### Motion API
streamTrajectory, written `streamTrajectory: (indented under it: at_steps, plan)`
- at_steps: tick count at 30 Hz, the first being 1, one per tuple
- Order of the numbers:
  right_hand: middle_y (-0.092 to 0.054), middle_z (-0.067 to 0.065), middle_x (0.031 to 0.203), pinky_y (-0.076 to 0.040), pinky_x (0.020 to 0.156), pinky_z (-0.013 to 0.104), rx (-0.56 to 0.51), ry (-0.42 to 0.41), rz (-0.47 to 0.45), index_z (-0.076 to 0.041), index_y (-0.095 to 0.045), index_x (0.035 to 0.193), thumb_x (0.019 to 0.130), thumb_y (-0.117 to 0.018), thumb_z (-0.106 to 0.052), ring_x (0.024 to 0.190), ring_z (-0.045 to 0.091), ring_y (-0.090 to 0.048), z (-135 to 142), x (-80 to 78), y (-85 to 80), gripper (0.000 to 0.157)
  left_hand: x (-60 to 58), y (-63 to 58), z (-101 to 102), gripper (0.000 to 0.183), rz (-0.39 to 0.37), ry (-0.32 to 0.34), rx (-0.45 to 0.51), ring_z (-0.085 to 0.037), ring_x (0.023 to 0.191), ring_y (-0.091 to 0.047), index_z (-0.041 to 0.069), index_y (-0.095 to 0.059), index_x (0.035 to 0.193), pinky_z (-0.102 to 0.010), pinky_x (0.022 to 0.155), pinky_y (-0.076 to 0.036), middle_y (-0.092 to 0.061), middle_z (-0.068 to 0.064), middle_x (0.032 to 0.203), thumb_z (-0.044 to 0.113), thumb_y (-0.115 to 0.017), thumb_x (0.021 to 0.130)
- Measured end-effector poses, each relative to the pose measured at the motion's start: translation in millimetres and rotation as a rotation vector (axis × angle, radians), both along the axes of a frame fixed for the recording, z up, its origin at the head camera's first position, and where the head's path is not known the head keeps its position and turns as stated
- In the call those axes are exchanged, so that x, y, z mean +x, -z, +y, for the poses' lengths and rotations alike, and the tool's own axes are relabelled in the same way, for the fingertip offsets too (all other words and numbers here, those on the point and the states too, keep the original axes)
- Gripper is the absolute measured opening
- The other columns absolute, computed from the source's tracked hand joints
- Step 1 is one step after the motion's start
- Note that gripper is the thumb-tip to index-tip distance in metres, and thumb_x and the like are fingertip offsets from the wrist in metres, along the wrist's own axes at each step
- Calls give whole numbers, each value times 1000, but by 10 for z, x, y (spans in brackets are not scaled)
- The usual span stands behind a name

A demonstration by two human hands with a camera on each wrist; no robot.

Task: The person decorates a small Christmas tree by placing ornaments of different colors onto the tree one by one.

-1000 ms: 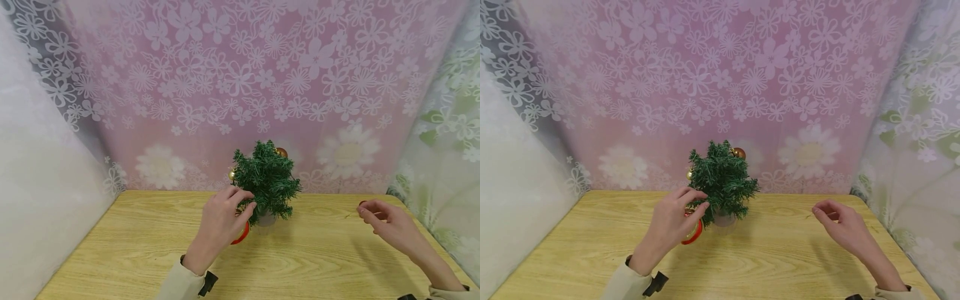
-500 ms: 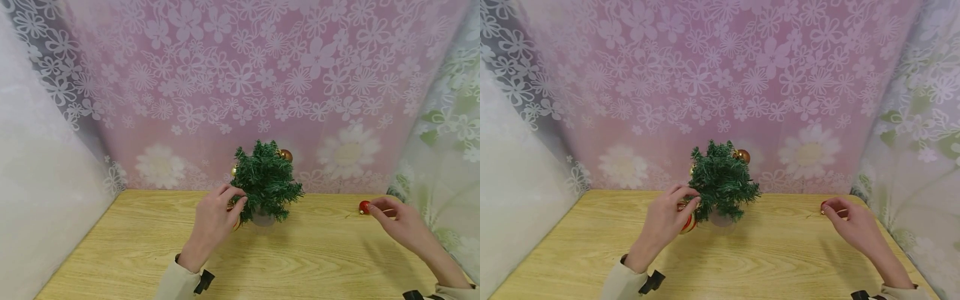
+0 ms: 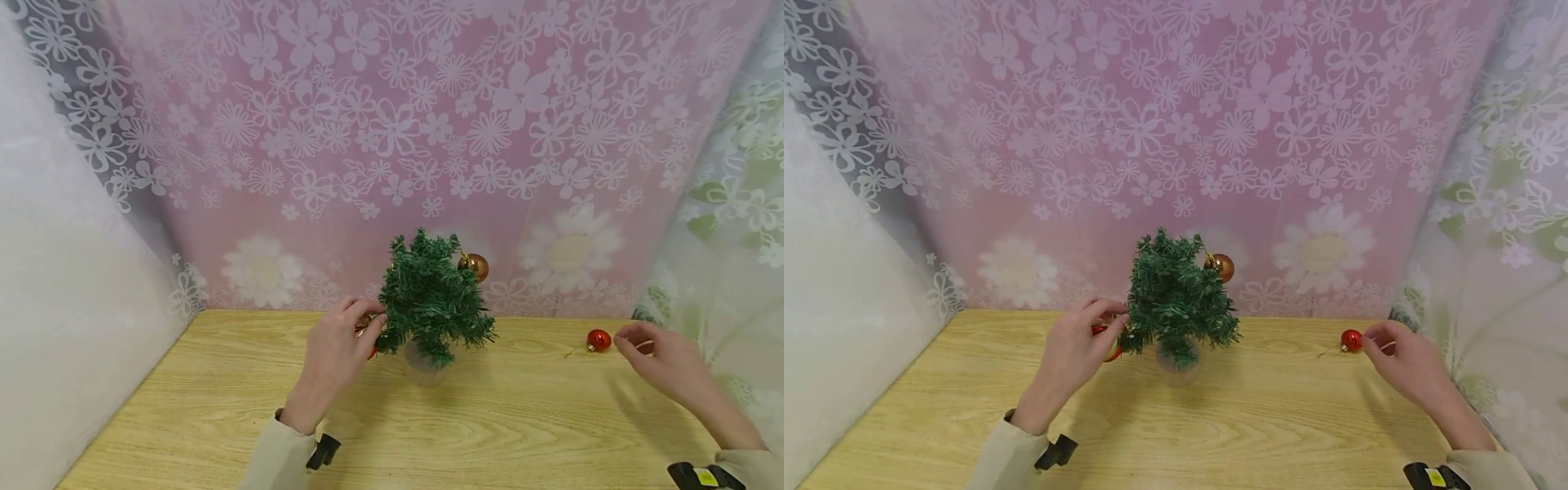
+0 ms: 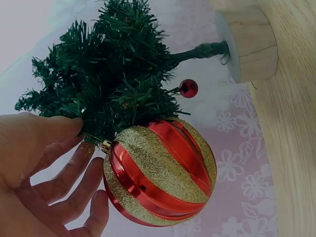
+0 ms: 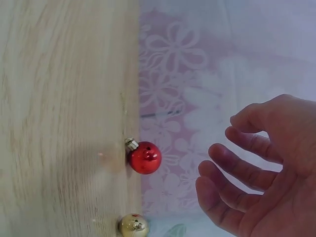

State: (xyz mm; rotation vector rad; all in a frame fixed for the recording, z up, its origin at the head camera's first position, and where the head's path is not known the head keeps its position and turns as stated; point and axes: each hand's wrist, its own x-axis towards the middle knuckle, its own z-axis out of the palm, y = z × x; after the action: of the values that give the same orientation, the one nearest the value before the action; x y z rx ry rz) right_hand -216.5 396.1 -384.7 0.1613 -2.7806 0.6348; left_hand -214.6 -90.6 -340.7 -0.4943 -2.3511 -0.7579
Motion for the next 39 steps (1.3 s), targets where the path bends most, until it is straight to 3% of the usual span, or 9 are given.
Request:
streamTrajectory:
  at_steps: [2,5,8,11,17,24,28,34,39]
  plan:
    - [-74,14,97,-47,56,24,19,-22,8,-3,-68,108,102,-61,-21,72,-5,-60,4,-52,32,21,-9,7,-13,10,-22,-4,14,-10,77,-68,21,-77,104,-26,61,-52,-71,4,98,26,-72,97]
    - [-72,20,99,-53,60,34,49,-53,15,0,-67,111,101,-63,-18,78,19,-69,0,-131,59,21,-25,18,-30,10,-39,-6,26,-11,79,-69,21,-78,104,-27,61,-53,-72,4,99,26,-71,98]
    - [-70,29,103,-56,66,50,102,-81,38,4,-66,115,97,-68,-13,86,42,-68,-16,-212,81,26,-49,23,-42,11,-51,-3,35,-12,81,-71,21,-78,105,-28,62,-55,-73,3,100,26,-71,98]
    - [-67,35,111,-55,70,59,178,-107,47,7,-64,121,92,-73,-11,90,50,-66,-25,-294,103,35,-71,27,-53,11,-51,-1,40,-13,84,-73,20,-78,105,-30,63,-57,-73,3,99,25,-71,98]
    - [-62,38,119,-54,75,61,280,-172,62,9,-65,119,85,-77,-4,91,50,-66,-6,-413,147,39,-103,24,-51,12,-18,3,41,-14,83,-74,18,-78,106,-33,64,-59,-75,1,97,23,-72,97]
    - [-72,28,104,-56,71,54,369,-228,77,4,-72,109,76,-79,1,87,43,-69,47,-534,193,34,-133,23,-37,12,-12,-5,36,-14,82,-73,18,-78,106,-35,67,-59,-76,0,97,23,-72,97]
    - [-71,21,97,-55,65,45,362,-244,36,6,-72,107,76,-77,2,80,34,-68,57,-573,224,32,-173,29,-21,12,-2,-3,27,-13,81,-73,18,-79,105,-33,66,-58,-76,0,95,22,-72,97]
    - [-62,21,88,-48,60,40,349,-194,-12,14,-68,112,76,-74,3,73,26,-55,71,-587,259,38,-226,59,-7,11,-8,5,41,-13,78,-72,17,-79,105,-32,65,-57,-76,0,93,21,-71,97]
    - [-58,17,83,-47,60,39,310,-190,-1,11,-70,102,75,-75,5,73,24,-51,99,-594,338,28,-255,80,17,11,-7,11,36,-13,78,-72,16,-79,103,-32,65,-58,-76,-1,93,21,-71,98]
